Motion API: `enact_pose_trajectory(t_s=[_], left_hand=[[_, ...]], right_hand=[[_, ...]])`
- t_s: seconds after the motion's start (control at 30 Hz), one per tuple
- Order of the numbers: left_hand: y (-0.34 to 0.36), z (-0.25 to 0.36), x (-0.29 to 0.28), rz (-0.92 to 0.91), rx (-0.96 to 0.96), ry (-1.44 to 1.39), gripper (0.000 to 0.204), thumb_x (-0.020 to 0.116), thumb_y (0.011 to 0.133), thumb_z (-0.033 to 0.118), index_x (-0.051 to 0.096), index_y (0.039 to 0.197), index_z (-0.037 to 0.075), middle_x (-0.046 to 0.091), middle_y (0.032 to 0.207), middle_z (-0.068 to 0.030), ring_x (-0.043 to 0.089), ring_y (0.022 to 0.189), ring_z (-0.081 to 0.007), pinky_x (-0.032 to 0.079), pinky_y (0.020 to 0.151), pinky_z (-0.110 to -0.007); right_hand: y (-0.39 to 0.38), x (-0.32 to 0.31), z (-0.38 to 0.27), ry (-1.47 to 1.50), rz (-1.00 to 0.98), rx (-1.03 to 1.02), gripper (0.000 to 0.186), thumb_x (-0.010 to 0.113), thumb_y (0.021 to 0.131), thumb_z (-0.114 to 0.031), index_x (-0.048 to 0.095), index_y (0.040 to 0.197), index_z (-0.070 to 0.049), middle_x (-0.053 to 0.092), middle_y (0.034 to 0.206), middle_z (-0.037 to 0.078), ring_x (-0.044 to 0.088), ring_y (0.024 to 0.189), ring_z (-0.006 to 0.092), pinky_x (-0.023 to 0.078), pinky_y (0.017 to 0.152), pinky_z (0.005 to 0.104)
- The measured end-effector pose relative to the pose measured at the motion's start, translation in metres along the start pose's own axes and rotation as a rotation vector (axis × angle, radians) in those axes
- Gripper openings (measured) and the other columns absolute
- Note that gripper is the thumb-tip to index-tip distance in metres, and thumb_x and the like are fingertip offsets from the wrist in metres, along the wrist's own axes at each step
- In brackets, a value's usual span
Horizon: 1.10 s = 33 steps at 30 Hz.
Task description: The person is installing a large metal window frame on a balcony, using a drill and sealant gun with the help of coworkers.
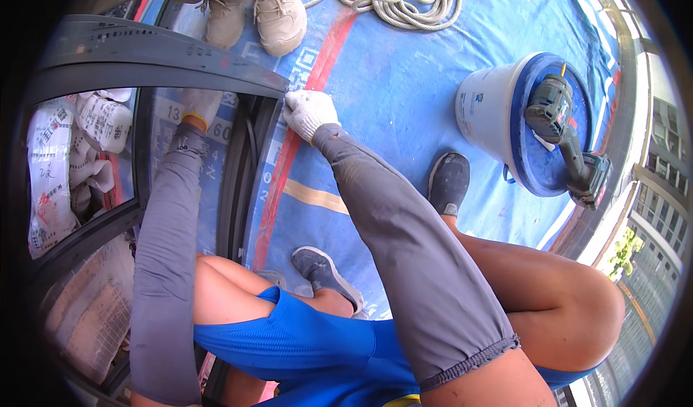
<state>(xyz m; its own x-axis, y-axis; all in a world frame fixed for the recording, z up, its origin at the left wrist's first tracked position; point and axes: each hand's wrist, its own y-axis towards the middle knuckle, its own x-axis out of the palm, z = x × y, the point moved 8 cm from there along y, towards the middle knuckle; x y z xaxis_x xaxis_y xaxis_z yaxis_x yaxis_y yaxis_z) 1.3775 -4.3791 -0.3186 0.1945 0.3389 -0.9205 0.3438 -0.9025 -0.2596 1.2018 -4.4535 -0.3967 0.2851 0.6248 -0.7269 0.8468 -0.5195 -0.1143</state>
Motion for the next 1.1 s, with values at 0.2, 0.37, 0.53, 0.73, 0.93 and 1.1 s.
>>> enact_pose_trajectory(t_s=[0.2,0.37,0.53,0.73,0.93,1.1], left_hand=[[0.007,0.010,-0.009,0.080,-0.036,-0.056,0.031,0.048,0.100,0.020,0.069,0.118,0.006,0.070,0.119,-0.0137,0.065,0.115,-0.0306,0.049,0.098,-0.044],[-0.003,0.004,-0.026,-0.115,-0.180,-0.193,0.032,0.049,0.098,0.020,0.069,0.120,0.006,0.069,0.121,-0.0157,0.063,0.118,-0.0315,0.046,0.104,-0.045],[-0.011,0.002,-0.068,0.030,0.020,-0.035,0.034,0.048,0.099,0.018,0.068,0.122,0.004,0.068,0.126,-0.0170,0.063,0.120,-0.0324,0.046,0.105,-0.047],[-0.046,-0.073,-0.166,0.452,-0.066,-1.062,0.024,0.058,0.096,0.015,0.072,0.111,0.003,0.068,0.118,-0.0195,0.066,0.109,-0.0308,0.051,0.096,-0.038],[-0.050,-0.107,-0.234,1.013,-0.214,-1.058,0.049,0.062,0.095,0.027,0.054,0.129,-0.006,0.057,0.127,-0.0218,0.056,0.118,-0.0377,0.046,0.100,-0.043],[-0.040,-0.097,-0.208,0.970,-0.397,-0.039,0.056,0.066,0.088,0.036,0.055,0.127,-0.003,0.055,0.127,-0.0257,0.054,0.117,-0.0415,0.045,0.100,-0.047]], right_hand=[[-0.038,0.005,-0.001,0.009,-0.166,-0.025,0.018,0.064,0.086,-0.026,0.074,0.088,-0.010,0.073,0.090,0.017,0.072,0.087,0.0355,0.057,0.078,0.0459],[-0.026,-0.063,-0.013,-0.254,-0.337,0.253,0.046,0.067,0.086,-0.054,0.078,0.096,-0.010,0.076,0.090,0.013,0.074,0.088,0.0333,0.059,0.081,0.0422],[0.017,-0.218,-0.112,0.075,0.030,-0.134,0.062,0.075,0.078,-0.057,0.070,0.111,-0.004,0.074,0.098,0.019,0.073,0.093,0.0333,0.058,0.084,0.0408],[0.014,-0.293,-0.245,0.064,0.174,-0.496,0.084,0.081,0.069,-0.060,0.060,0.122,0.001,0.071,0.097,0.024,0.072,0.094,0.0370,0.058,0.084,0.0421],[0.030,-0.276,-0.242,0.054,0.128,-0.360,0.061,0.074,0.074,-0.051,0.068,0.099,0.005,0.071,0.085,0.024,0.073,0.084,0.0370,0.059,0.079,0.0432],[0.035,-0.271,-0.244,0.024,0.121,-0.424,0.060,0.076,0.075,-0.051,0.069,0.093,0.006,0.070,0.078,0.024,0.073,0.079,0.0369,0.059,0.075,0.0420]])
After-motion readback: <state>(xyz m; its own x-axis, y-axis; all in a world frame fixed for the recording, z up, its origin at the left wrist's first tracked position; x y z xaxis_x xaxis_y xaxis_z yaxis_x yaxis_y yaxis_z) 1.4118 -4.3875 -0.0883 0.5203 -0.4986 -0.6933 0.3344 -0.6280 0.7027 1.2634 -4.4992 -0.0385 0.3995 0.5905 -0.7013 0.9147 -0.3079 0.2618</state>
